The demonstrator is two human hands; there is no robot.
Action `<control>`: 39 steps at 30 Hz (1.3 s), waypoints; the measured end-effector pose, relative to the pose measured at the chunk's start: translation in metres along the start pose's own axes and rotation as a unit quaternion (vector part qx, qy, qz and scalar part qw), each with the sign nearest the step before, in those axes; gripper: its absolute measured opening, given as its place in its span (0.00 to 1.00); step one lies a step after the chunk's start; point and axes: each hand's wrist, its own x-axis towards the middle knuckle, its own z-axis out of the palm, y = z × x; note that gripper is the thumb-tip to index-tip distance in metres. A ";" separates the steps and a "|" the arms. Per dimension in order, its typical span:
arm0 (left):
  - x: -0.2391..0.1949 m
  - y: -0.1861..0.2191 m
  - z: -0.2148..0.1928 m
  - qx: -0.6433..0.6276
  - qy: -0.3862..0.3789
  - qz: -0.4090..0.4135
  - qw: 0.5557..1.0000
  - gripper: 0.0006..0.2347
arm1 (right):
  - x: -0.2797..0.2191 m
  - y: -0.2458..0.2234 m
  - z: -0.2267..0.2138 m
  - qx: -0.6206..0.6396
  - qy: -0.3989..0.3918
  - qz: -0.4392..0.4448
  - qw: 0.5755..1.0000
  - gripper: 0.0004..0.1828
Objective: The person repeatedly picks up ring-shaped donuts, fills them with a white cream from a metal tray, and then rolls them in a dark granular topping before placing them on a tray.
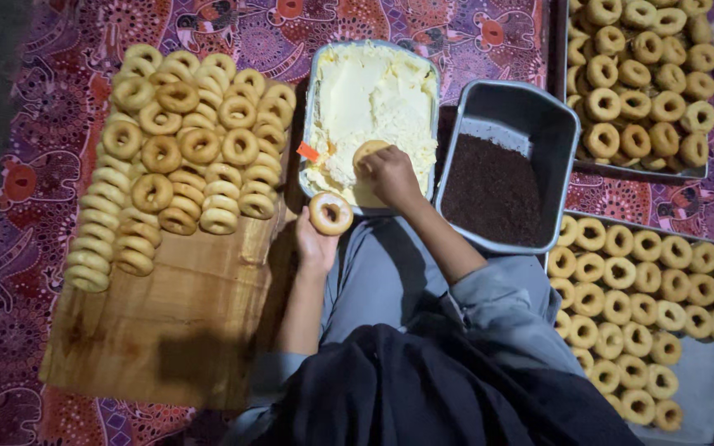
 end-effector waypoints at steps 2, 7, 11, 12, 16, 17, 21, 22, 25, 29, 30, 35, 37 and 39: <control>-0.006 0.003 0.006 -0.012 0.012 0.001 1.000 0.23 | -0.003 -0.005 -0.001 0.050 -0.024 0.010 0.998 0.14; -0.007 0.001 0.003 0.001 0.011 0.003 1.000 0.23 | -0.032 -0.032 0.009 0.174 -0.031 -0.167 0.970 0.15; -0.013 -0.005 0.001 0.007 -0.012 0.021 1.000 0.23 | -0.007 -0.004 0.008 0.049 -0.010 0.018 0.999 0.11; -0.015 -0.007 0.003 0.012 -0.011 0.017 1.000 0.24 | -0.005 -0.001 0.008 0.011 -0.015 0.024 1.000 0.09; -0.025 -0.006 0.010 -0.011 -0.031 0.028 0.999 0.24 | -0.023 -0.010 0.002 0.166 -0.058 -0.015 0.984 0.16; -0.028 -0.006 0.011 -0.027 -0.025 0.010 0.999 0.24 | -0.040 -0.020 -0.004 0.176 -0.081 -0.065 0.979 0.17; -0.031 -0.003 0.017 -0.010 -0.079 0.036 0.996 0.25 | -0.066 -0.038 -0.040 0.145 -0.089 -0.106 0.980 0.19; -0.033 -0.006 0.019 0.000 -0.063 0.040 0.997 0.25 | -0.070 -0.043 -0.045 0.119 -0.072 -0.076 0.987 0.19; -0.037 -0.022 0.022 0.015 -0.040 0.014 0.999 0.25 | -0.083 -0.042 -0.058 0.161 -0.017 -0.063 0.985 0.22; -0.032 -0.041 0.028 0.003 -0.103 0.001 0.995 0.23 | -0.110 -0.028 -0.069 0.129 -0.026 -0.127 0.983 0.22; -0.030 -0.042 0.030 -0.001 -0.131 0.026 0.991 0.23 | -0.118 -0.026 -0.071 0.115 -0.020 -0.091 0.989 0.22; -0.025 -0.089 0.045 0.066 -0.093 -0.093 0.989 0.23 | -0.149 0.013 -0.082 0.136 0.054 -0.060 0.987 0.20; -0.022 -0.118 0.056 0.081 -0.121 -0.128 0.981 0.22 | -0.156 0.039 -0.078 0.164 0.070 -0.031 0.984 0.18; -0.008 -0.144 0.071 0.087 -0.097 -0.147 0.981 0.23 | -0.167 0.084 -0.081 0.065 0.145 0.127 0.979 0.13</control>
